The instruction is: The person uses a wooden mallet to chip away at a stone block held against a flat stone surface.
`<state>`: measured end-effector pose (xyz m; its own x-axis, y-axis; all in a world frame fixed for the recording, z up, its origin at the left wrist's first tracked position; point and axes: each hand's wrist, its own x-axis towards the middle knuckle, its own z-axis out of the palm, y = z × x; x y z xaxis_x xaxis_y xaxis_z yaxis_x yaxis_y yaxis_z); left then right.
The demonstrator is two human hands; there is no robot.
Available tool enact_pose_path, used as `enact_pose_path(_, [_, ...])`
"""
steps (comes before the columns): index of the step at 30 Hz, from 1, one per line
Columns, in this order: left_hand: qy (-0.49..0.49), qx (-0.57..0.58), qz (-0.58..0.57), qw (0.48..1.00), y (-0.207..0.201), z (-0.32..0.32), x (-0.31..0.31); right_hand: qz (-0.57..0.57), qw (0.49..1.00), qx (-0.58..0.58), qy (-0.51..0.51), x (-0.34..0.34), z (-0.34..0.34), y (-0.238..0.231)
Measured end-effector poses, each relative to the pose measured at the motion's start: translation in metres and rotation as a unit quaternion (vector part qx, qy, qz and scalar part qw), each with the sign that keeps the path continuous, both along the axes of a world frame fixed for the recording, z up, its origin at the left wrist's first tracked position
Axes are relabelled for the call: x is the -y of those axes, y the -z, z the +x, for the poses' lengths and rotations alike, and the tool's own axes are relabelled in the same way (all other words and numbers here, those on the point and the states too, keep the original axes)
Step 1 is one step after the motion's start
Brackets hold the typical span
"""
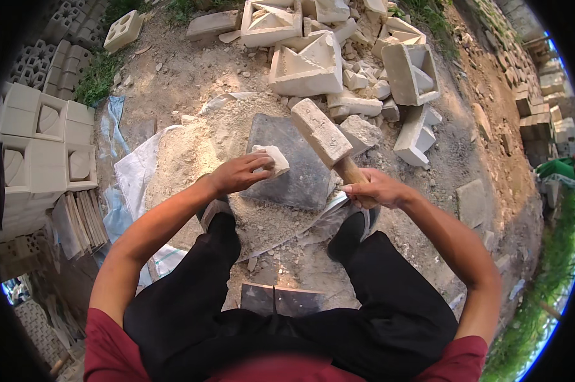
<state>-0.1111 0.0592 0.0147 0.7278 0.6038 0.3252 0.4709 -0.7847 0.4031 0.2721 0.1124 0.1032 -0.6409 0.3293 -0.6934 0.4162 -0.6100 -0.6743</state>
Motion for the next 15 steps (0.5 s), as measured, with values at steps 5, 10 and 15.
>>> enact_pose_path(5, [-0.014,-0.018,0.021,1.0,-0.007,0.008,-0.007,-0.08,0.997,0.013,0.015,-0.005,-0.022,0.032])
enact_pose_path(10, [-0.02,-0.036,-0.026,0.999,0.001,-0.009,-0.003,-0.036,0.998,0.034,-0.028,0.008,-0.011,0.076])
enact_pose_path(15, [-0.139,-0.077,-0.166,0.973,0.002,-0.014,0.015,0.006,0.997,0.075,0.014,0.009,-0.009,0.077])
